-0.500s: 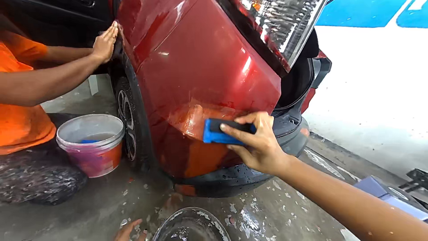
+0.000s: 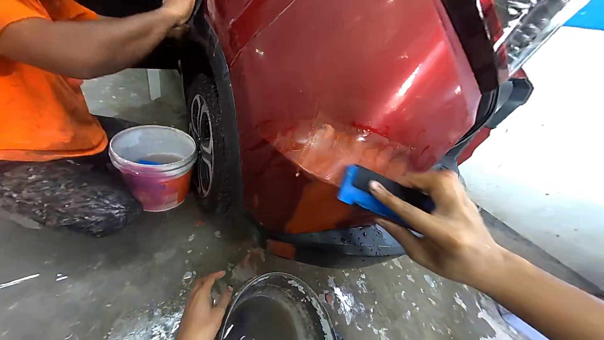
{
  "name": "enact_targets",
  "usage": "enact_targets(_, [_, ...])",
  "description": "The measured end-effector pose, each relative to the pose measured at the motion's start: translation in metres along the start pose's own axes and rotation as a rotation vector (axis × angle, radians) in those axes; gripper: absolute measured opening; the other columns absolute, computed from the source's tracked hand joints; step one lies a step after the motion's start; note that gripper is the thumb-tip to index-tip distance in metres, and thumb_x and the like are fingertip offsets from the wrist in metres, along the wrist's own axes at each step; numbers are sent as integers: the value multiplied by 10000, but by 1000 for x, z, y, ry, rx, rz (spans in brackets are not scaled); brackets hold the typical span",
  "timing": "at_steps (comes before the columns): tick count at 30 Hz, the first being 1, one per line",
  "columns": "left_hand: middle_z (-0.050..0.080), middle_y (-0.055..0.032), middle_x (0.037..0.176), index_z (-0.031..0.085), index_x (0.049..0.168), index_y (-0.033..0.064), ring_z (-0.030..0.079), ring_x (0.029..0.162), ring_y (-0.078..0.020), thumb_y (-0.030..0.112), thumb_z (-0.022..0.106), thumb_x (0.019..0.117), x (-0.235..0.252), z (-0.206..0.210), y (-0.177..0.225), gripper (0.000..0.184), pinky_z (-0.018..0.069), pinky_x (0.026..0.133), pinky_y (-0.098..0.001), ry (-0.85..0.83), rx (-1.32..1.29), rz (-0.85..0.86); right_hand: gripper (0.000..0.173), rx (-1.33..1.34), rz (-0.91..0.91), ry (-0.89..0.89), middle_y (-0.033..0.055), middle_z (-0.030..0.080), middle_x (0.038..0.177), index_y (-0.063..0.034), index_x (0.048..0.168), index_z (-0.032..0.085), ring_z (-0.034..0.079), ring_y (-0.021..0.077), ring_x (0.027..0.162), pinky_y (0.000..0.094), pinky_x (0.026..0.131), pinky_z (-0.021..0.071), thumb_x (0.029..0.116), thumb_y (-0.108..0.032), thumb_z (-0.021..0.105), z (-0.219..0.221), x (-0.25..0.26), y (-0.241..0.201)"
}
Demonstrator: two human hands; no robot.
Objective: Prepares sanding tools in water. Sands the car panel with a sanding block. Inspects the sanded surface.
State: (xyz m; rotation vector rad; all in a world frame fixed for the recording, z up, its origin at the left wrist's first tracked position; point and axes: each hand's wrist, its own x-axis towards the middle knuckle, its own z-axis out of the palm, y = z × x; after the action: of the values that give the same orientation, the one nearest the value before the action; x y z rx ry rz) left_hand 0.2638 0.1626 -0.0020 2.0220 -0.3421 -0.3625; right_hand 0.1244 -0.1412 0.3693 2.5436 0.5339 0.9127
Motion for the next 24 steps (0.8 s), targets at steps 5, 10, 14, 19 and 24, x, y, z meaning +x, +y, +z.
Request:
enact_targets(5, [616,-199,1346,665,1320,108,554,1302,-374,333,691,912,15,10,0,467,437,1102,-581,59,20,7,450,-18,-33,-43,162,586,1079,-192,1354,690,561,311,965,455,772,483,944,-361,613,7,55,-19])
enact_targets(10, [615,-170,1357,659,1330,131,546,1318,-351,377,686,906,11,14,10,492,435,1116,-561,-2,43,-28,503,29,-53,-56,177,587,1193,-211,1430,630,565,314,1047,465,833,501,942,-332,650,-1,23,-4])
enact_targets(14, [616,-171,1347,669,1308,119,552,1306,-351,373,677,916,11,2,17,467,447,1094,-565,99,-26,-15,466,-52,-22,-46,187,570,1111,-191,1391,657,550,319,961,452,758,469,956,-356,630,-3,23,-11])
enact_targets(19, [630,-177,1340,661,1320,98,569,1291,-355,363,686,921,18,21,9,480,451,1095,-560,23,3,-59,481,-42,-38,-229,170,560,1129,-167,1394,651,553,352,1019,486,789,488,961,-362,576,-3,92,-33])
enact_targets(24, [611,-197,1347,662,1314,95,549,1305,-373,349,700,914,14,0,11,475,446,1095,-576,119,-66,-38,474,-85,-15,-107,149,564,1042,-167,1364,684,553,291,899,418,694,472,952,-376,578,-8,56,-25])
